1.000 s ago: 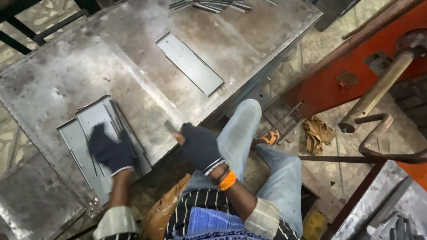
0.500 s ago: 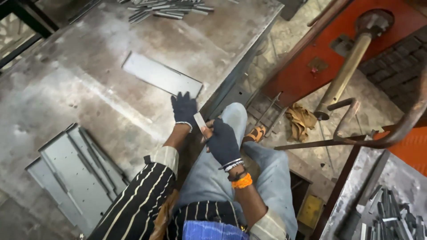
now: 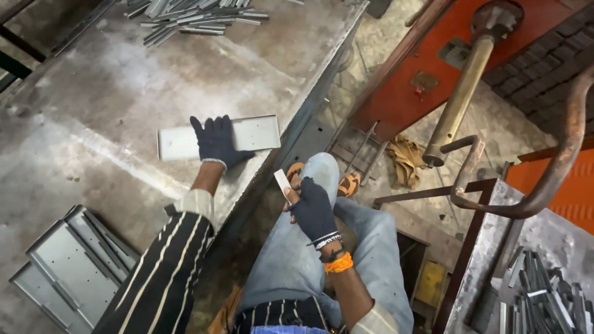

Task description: Joining small metal clips to a rectangular metal frame using a spot welding machine.

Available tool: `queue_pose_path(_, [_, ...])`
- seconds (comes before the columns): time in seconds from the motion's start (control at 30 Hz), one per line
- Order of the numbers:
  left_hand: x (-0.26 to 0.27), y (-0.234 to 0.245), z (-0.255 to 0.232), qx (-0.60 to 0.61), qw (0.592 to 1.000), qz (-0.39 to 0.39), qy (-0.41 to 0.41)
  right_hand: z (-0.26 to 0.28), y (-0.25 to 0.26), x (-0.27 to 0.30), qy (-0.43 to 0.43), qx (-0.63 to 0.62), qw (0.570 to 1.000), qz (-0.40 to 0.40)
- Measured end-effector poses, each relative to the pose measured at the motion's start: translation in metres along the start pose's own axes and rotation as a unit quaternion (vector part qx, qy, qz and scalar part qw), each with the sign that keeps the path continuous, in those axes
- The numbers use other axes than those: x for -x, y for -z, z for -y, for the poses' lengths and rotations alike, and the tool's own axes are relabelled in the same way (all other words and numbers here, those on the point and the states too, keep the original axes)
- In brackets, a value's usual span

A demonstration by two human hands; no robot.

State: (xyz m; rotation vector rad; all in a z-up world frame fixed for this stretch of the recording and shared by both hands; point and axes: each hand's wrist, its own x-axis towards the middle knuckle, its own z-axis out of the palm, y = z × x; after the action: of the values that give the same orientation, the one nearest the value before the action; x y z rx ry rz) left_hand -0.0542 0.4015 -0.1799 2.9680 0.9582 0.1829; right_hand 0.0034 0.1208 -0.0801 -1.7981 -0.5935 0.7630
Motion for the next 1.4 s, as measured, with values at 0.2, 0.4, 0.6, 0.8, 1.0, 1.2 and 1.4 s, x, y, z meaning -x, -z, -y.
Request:
queue_pose_path(0.2, [0.074, -0.017, -0.037, 0.041, 0.994, -0.009, 0.098, -0.005, 0.001, 0.000, 0.013, -0.024, 1.000, -0.003])
queue_pose_path(0.4, [0.129, -0.002, -0.064, 0.115, 0.979, 0.024, 0.168, 0.001, 0.008, 0.007, -0.020, -0.014, 0.999, -0.023])
queue_pose_path(0.6, [0.098, 0.079, -0.057, 0.296, 0.932, 0.057, 0.200, 0.004, 0.033, 0.015, 0.034, -0.068, 0.996, -0.038])
queue_pose_path(0.8, [0.091, 0.064, -0.065, 0.590, 0.799, -0.027, 0.111, 0.007, 0.050, 0.019, -0.012, -0.175, 0.979, -0.105])
queue_pose_path(1.0, [0.102, 0.114, -0.137, 0.719, 0.689, 0.036, 0.089, 0.025, 0.054, 0.042, 0.010, -0.300, 0.943, -0.144])
queue_pose_path(1.2, [0.109, 0.134, -0.178, 0.739, 0.653, 0.143, 0.083, -0.005, 0.069, 0.054, 0.158, -0.003, 0.924, -0.347])
queue_pose_path(1.4, [0.109, 0.140, -0.207, 0.794, 0.562, 0.222, 0.062, -0.028, 0.094, 0.088, 0.182, -0.010, 0.919, -0.349])
